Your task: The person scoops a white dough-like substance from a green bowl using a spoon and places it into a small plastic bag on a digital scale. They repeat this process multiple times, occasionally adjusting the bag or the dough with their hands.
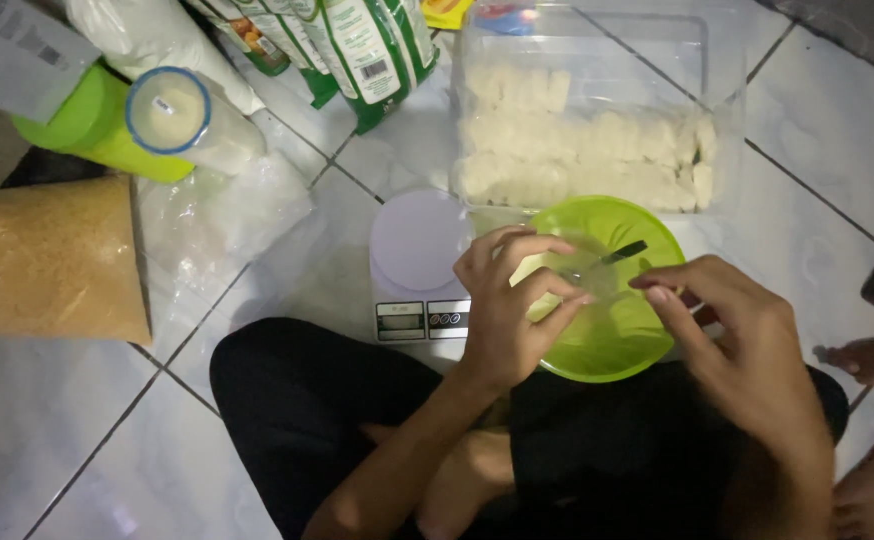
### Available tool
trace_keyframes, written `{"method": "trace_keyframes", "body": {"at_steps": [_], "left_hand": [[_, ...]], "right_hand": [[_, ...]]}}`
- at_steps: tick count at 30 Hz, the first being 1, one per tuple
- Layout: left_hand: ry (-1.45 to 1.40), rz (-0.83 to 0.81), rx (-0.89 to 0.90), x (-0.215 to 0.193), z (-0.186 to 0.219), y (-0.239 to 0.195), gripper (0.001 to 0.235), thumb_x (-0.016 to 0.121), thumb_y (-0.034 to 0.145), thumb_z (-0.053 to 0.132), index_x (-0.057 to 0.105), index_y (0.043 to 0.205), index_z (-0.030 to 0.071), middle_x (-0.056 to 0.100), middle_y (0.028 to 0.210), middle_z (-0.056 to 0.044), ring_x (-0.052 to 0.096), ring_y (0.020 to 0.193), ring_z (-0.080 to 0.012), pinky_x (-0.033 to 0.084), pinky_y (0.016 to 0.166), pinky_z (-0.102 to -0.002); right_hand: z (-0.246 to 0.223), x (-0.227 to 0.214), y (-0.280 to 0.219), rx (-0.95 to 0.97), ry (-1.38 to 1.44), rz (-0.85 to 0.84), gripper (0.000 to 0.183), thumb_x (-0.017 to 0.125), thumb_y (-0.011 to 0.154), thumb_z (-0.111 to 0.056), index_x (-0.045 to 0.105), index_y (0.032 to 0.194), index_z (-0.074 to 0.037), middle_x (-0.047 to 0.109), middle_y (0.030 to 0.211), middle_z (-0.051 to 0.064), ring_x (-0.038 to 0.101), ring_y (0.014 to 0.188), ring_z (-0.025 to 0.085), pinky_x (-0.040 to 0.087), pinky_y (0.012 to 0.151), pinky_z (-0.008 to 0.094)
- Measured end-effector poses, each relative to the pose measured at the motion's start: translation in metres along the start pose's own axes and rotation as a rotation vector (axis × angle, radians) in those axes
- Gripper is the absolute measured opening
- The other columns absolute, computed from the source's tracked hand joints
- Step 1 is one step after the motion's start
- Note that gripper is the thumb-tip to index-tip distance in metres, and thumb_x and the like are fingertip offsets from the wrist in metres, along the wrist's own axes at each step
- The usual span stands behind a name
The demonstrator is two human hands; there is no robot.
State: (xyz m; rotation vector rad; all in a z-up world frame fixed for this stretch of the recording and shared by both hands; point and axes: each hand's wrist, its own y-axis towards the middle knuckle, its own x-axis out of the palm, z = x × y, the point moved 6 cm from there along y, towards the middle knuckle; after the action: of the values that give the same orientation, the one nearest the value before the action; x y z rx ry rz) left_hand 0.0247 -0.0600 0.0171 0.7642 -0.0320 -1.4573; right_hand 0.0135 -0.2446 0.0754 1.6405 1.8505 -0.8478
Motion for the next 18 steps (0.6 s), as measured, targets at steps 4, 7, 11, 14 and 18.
{"method": "trace_keyframes", "body": {"at_steps": [4,7,11,14,18], "left_hand": [[0.029,0.024,0.093,0.001,0.007,-0.001,0.031,0.092,0.082,0.019,0.062,0.090,0.020,0.065,0.125,0.004,0.055,0.128,-0.0291,0.027,0.111,-0.047],[0.120,0.022,0.125,0.005,0.009,-0.003,0.026,0.087,0.081,0.017,0.063,0.087,0.022,0.065,0.125,0.007,0.054,0.129,-0.0295,0.028,0.106,-0.051],[0.058,-0.105,0.173,0.001,0.017,0.005,0.027,0.080,0.086,0.010,0.057,0.099,0.014,0.063,0.134,-0.006,0.057,0.135,-0.0342,0.040,0.108,-0.052],[0.001,-0.243,0.177,0.012,0.009,0.000,0.063,0.086,0.084,0.012,0.044,0.130,0.008,0.055,0.152,-0.013,0.050,0.148,-0.0375,0.045,0.118,-0.055],[0.045,-0.337,0.190,0.017,0.012,0.003,0.071,0.084,0.081,0.018,0.051,0.143,0.004,0.065,0.134,-0.016,0.061,0.125,-0.0347,0.047,0.111,-0.050]], "right_hand": [[0.009,0.009,0.003,0.076,0.101,0.090,0.010,0.070,0.099,-0.011,0.075,0.101,-0.003,0.078,0.093,0.006,0.077,0.079,0.014,0.057,0.072,0.026],[0.018,0.010,0.003,0.167,0.170,0.167,0.006,0.077,0.096,-0.010,0.078,0.097,-0.005,0.080,0.097,0.005,0.073,0.081,0.012,0.055,0.079,0.024],[-0.001,-0.001,0.003,-0.112,0.108,0.173,0.016,0.084,0.087,-0.003,0.075,0.101,-0.003,0.075,0.097,0.007,0.069,0.085,0.013,0.055,0.080,0.024],[-0.012,-0.004,0.001,-0.292,0.014,0.098,0.024,0.086,0.082,-0.005,0.074,0.103,-0.005,0.075,0.101,0.008,0.072,0.092,0.017,0.054,0.088,0.027],[-0.039,-0.004,0.001,-0.464,0.023,0.039,0.018,0.080,0.085,0.001,0.073,0.102,0.001,0.076,0.104,0.012,0.074,0.098,0.023,0.057,0.092,0.031]]}}
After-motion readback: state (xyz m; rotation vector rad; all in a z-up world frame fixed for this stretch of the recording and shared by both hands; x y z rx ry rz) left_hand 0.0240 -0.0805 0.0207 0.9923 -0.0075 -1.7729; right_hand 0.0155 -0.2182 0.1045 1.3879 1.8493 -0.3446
